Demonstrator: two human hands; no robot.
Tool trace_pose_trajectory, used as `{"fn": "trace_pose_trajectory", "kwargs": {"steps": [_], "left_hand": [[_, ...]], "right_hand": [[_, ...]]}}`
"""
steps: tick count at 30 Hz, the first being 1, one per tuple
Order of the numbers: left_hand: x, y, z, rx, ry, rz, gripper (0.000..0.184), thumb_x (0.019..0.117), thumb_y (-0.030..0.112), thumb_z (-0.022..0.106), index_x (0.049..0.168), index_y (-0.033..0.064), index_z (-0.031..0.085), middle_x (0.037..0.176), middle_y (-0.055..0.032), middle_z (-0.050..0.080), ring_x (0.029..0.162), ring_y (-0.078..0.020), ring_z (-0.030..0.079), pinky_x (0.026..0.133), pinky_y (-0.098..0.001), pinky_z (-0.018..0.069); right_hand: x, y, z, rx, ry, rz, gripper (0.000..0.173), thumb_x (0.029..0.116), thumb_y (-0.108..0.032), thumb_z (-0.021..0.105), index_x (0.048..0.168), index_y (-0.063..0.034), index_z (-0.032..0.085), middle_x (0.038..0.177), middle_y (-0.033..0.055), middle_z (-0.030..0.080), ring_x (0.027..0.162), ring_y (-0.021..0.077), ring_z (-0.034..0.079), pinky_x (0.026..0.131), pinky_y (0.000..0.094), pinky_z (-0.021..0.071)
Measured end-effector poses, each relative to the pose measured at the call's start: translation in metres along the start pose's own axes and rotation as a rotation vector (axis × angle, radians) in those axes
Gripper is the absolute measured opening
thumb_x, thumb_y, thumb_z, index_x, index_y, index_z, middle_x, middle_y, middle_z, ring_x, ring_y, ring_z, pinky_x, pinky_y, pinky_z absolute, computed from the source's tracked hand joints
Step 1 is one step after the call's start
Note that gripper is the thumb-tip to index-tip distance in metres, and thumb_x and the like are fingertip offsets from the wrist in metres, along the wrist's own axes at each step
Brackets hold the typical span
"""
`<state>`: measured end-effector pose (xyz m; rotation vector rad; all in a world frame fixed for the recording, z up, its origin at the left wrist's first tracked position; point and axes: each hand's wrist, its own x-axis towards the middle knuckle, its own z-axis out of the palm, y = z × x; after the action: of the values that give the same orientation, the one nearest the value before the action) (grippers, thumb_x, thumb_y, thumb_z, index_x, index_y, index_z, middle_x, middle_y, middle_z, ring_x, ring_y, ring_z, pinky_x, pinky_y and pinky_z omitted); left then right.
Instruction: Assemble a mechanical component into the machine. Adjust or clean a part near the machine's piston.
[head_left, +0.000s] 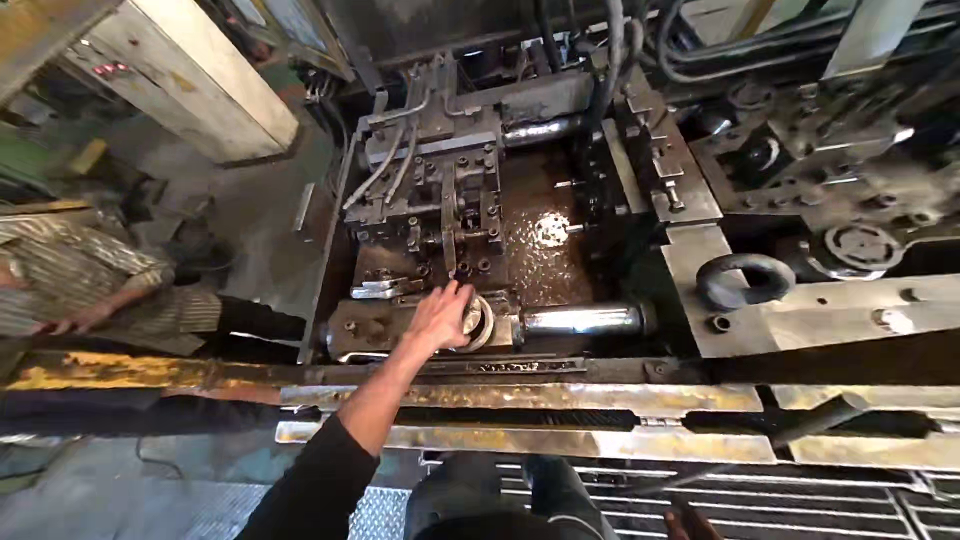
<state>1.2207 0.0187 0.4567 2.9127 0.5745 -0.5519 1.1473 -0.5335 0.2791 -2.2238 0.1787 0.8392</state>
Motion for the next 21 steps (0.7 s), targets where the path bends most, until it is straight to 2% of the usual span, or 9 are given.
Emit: {"fn": "trace_pose_trajectory", "kwargs": {"steps": [6,8,10,13,14,16,18,21], "left_hand": [[-0.005,0.0,0.003,-0.025,-0.029,-0.017,0.106,0.0574,0.043,0.096,0.15,0.0317,0.047,0.148,-0.0089,0.052,0.129,-0.0392,0.055,0.083,-0.061,0.0586],[-0.005,-0.002,0.0,-0.039,-0.05,-0.01,0.105,0.0581,0.043,0.095,0.151,0.0322,0.046,0.149,-0.0086,0.051,0.131,-0.0395,0.053,0.083,-0.0607,0.0587],[-0.004,-0.005,-0.001,-0.038,-0.064,0.018,0.104,0.0595,0.045,0.094,0.152,0.0327,0.046,0.151,-0.0067,0.05,0.132,-0.0384,0.053,0.085,-0.0594,0.0589],[-0.01,-0.009,0.004,-0.064,-0.078,0.069,0.105,0.0624,0.049,0.093,0.154,0.0322,0.044,0.155,-0.0056,0.047,0.136,-0.039,0.049,0.087,-0.0585,0.0592],[-0.013,-0.01,0.005,-0.089,-0.077,0.077,0.109,0.061,0.054,0.094,0.155,0.032,0.044,0.157,-0.0072,0.044,0.139,-0.04,0.047,0.088,-0.0583,0.0593],[-0.018,-0.014,0.0,-0.168,-0.082,0.083,0.128,0.0511,0.063,0.097,0.16,0.0328,0.035,0.163,-0.012,0.034,0.144,-0.0419,0.04,0.092,-0.058,0.0584],[-0.023,-0.021,-0.003,-0.261,-0.078,0.099,0.135,0.048,0.06,0.099,0.161,0.0312,0.031,0.164,-0.0148,0.03,0.144,-0.0411,0.041,0.099,-0.0566,0.0562],[-0.022,-0.037,0.0,-0.275,-0.054,0.092,0.119,0.0592,0.055,0.097,0.158,0.0228,0.039,0.156,-0.0137,0.042,0.141,-0.0366,0.046,0.104,-0.0538,0.0537]], "right_hand": [[0.011,-0.02,0.002,-0.028,-0.068,0.051,0.049,0.099,-0.029,0.063,0.141,-0.0042,0.058,0.115,0.0201,0.072,0.102,0.031,0.072,0.096,0.0538,0.0553],[0.011,-0.021,0.008,-0.065,-0.087,0.067,0.05,0.0988,-0.031,0.063,0.141,-0.005,0.058,0.118,0.0205,0.071,0.106,0.032,0.071,0.098,0.0547,0.0543],[0.006,-0.021,0.015,-0.051,-0.07,0.105,0.052,0.0984,-0.032,0.065,0.143,-0.0058,0.057,0.122,0.0206,0.07,0.108,0.0324,0.07,0.099,0.0546,0.054],[-0.007,-0.026,0.023,-0.026,-0.035,0.142,0.051,0.0977,-0.032,0.066,0.141,-0.0053,0.058,0.118,0.0203,0.071,0.102,0.0318,0.072,0.095,0.0543,0.0563],[-0.011,-0.027,0.026,-0.026,-0.03,0.148,0.053,0.0974,-0.033,0.066,0.142,-0.0052,0.058,0.117,0.0206,0.072,0.101,0.0322,0.072,0.094,0.0547,0.0567],[-0.019,-0.031,0.033,-0.026,-0.022,0.16,0.054,0.0972,-0.034,0.067,0.142,-0.0047,0.057,0.114,0.0206,0.072,0.098,0.0322,0.073,0.092,0.0545,0.0572],[-0.03,-0.029,0.04,-0.031,-0.027,0.18,0.053,0.0974,-0.032,0.066,0.142,-0.0046,0.057,0.112,0.021,0.073,0.096,0.0324,0.073,0.091,0.0547,0.0571],[-0.041,-0.033,0.047,-0.026,-0.012,0.209,0.051,0.0975,-0.027,0.066,0.142,-0.0033,0.057,0.113,0.0218,0.072,0.095,0.0324,0.073,0.09,0.0541,0.0571]]}}
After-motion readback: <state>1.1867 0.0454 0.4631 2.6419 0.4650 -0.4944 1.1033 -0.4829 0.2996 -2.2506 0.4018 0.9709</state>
